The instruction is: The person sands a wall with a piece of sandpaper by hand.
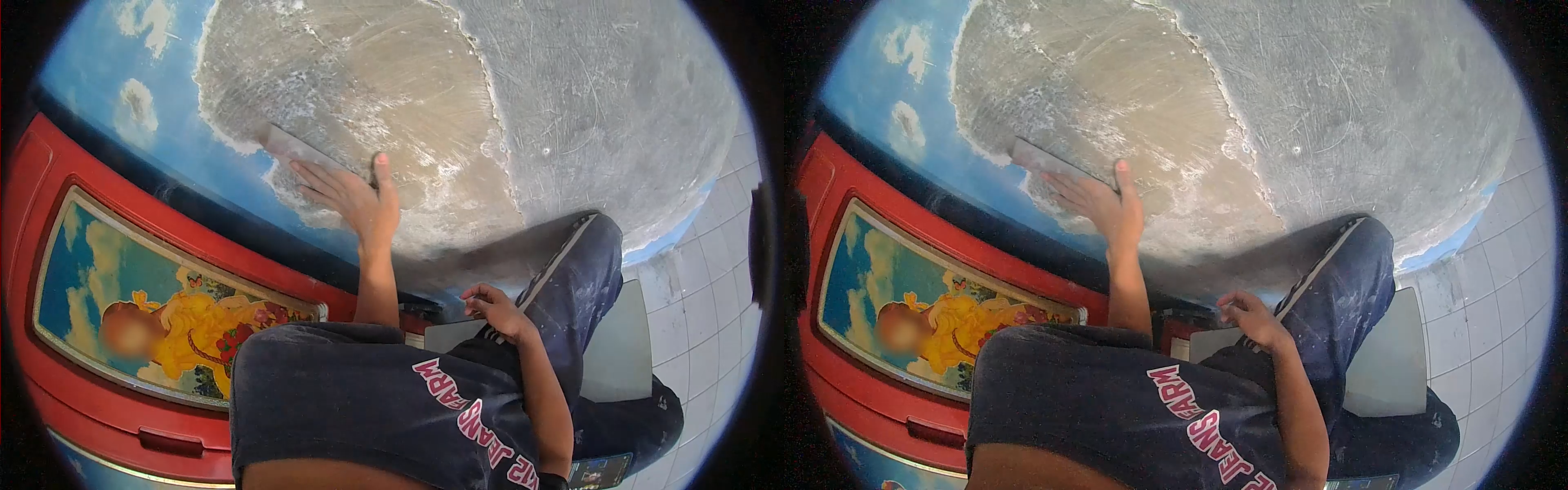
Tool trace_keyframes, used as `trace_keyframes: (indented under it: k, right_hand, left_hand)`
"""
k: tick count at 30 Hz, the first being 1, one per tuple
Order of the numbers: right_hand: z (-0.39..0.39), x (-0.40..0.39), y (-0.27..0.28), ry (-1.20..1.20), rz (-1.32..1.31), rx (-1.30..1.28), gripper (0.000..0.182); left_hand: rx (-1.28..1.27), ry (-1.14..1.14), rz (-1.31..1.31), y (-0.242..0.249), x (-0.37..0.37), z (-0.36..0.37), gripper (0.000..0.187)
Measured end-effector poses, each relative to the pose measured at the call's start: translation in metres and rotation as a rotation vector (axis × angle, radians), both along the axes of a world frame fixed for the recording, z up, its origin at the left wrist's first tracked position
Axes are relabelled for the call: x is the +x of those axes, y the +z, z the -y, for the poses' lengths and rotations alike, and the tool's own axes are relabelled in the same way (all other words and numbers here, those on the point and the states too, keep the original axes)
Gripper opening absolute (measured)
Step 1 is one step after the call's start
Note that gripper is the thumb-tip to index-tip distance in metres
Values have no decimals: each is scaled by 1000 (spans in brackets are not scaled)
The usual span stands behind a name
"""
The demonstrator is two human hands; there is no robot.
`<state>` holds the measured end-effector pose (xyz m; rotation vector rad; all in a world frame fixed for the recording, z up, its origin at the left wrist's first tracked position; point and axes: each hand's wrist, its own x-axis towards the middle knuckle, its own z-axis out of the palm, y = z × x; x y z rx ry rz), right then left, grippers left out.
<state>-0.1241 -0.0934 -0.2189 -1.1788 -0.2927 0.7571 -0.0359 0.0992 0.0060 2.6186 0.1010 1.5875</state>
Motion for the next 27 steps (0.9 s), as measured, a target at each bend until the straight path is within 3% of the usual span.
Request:
trace_keyframes:
  k: [6,12,18,24,27]
  right_hand:
    - [1,-3,4,-33,-38,18,20]
    - [1,-2,2,-8,-24,0,27]
    - [-1,0,-3,-18,-64,26,20]
    - [1,-2,3,-7,-26,-17,26]
    - [0,0,-2,-17,-21,-2,26]
  left_hand:
    - [42,-40,-121,-37,-5,12,113]
    - [-34,-5,-82,2,-6,7,117]
    - [79,-3,-124,-35,-3,9,116]
    - [-1,11,-86,5,-5,7,115]
    - [-10,-49,-56,-8,-2,15,116]
